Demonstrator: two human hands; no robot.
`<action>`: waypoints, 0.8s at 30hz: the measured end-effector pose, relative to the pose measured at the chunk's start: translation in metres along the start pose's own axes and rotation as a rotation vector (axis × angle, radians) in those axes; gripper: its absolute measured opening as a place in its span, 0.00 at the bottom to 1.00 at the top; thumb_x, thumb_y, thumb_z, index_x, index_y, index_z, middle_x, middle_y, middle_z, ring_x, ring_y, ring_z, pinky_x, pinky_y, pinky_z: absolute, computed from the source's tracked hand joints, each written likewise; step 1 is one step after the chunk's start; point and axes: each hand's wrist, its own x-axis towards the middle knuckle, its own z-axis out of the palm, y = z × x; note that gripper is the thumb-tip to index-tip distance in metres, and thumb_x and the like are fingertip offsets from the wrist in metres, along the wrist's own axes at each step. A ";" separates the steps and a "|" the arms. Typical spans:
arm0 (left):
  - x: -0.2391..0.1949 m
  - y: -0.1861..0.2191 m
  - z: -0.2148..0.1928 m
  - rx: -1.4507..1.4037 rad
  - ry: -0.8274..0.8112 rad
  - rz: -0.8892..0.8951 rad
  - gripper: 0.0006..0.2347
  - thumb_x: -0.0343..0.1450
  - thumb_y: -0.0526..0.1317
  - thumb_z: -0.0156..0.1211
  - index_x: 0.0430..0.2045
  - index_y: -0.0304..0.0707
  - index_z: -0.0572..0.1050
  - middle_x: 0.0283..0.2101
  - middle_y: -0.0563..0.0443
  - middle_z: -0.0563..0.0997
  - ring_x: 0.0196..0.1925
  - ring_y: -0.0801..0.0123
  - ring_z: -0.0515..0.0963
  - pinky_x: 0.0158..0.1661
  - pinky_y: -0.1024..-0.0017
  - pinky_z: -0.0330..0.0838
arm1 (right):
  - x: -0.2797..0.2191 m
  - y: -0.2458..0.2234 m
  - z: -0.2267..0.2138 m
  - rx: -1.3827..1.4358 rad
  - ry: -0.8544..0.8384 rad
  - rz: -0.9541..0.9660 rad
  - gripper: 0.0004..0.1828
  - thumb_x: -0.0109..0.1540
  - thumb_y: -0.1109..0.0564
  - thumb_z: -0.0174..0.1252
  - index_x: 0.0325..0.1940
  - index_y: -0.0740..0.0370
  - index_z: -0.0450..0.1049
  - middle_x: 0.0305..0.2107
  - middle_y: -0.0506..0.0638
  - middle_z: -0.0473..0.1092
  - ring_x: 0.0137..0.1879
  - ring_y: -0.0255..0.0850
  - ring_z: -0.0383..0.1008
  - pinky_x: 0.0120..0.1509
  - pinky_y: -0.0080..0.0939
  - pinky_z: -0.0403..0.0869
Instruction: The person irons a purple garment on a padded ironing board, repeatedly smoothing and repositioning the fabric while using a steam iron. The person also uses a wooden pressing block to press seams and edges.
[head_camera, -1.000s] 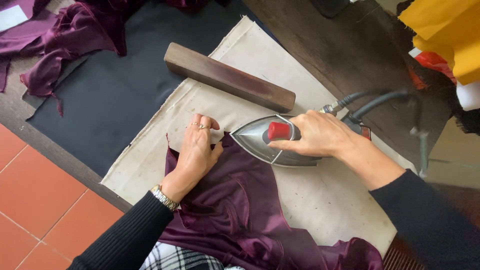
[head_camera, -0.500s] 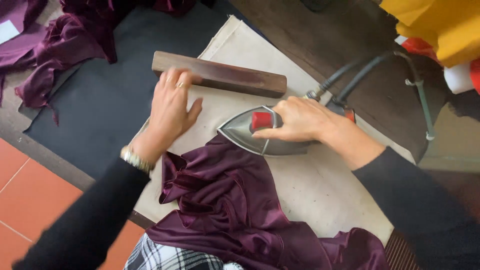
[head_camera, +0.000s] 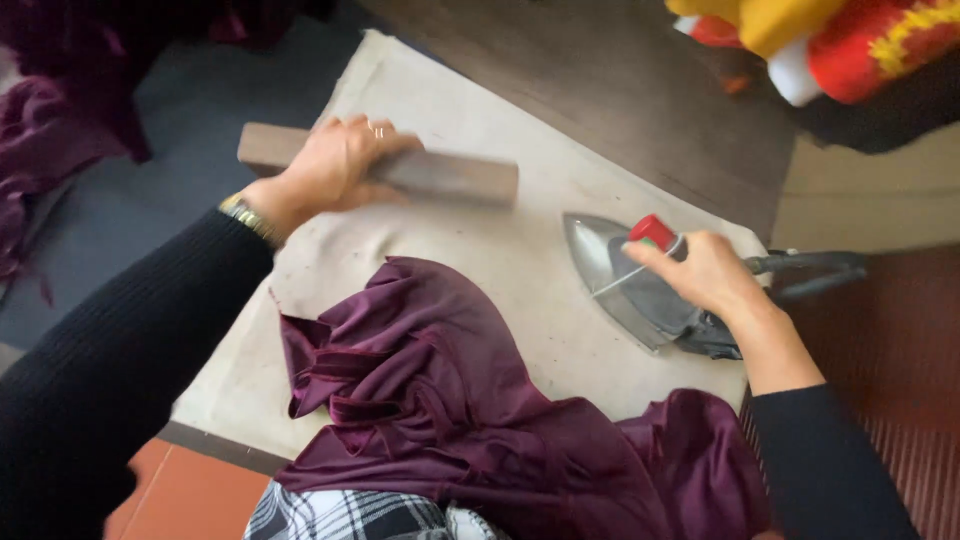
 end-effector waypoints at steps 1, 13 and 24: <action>-0.002 0.010 0.000 -0.068 -0.008 0.133 0.29 0.60 0.55 0.64 0.56 0.48 0.69 0.42 0.48 0.77 0.45 0.50 0.75 0.42 0.52 0.68 | -0.002 0.009 -0.001 0.028 0.062 0.018 0.31 0.55 0.32 0.58 0.20 0.65 0.74 0.13 0.60 0.70 0.29 0.54 0.75 0.39 0.49 0.70; 0.001 0.046 0.011 0.005 -0.104 0.343 0.25 0.59 0.53 0.67 0.46 0.40 0.75 0.44 0.44 0.80 0.51 0.52 0.77 0.50 0.57 0.70 | -0.088 0.084 0.027 0.040 0.801 -0.444 0.10 0.66 0.49 0.63 0.46 0.56 0.77 0.38 0.44 0.69 0.42 0.41 0.72 0.49 0.39 0.72; -0.031 0.108 0.023 0.262 -0.209 -0.157 0.31 0.62 0.64 0.57 0.56 0.49 0.68 0.51 0.37 0.71 0.54 0.48 0.70 0.46 0.53 0.72 | -0.203 0.089 0.086 0.473 -0.184 0.424 0.13 0.57 0.46 0.61 0.37 0.55 0.79 0.31 0.41 0.79 0.17 0.35 0.69 0.29 0.31 0.64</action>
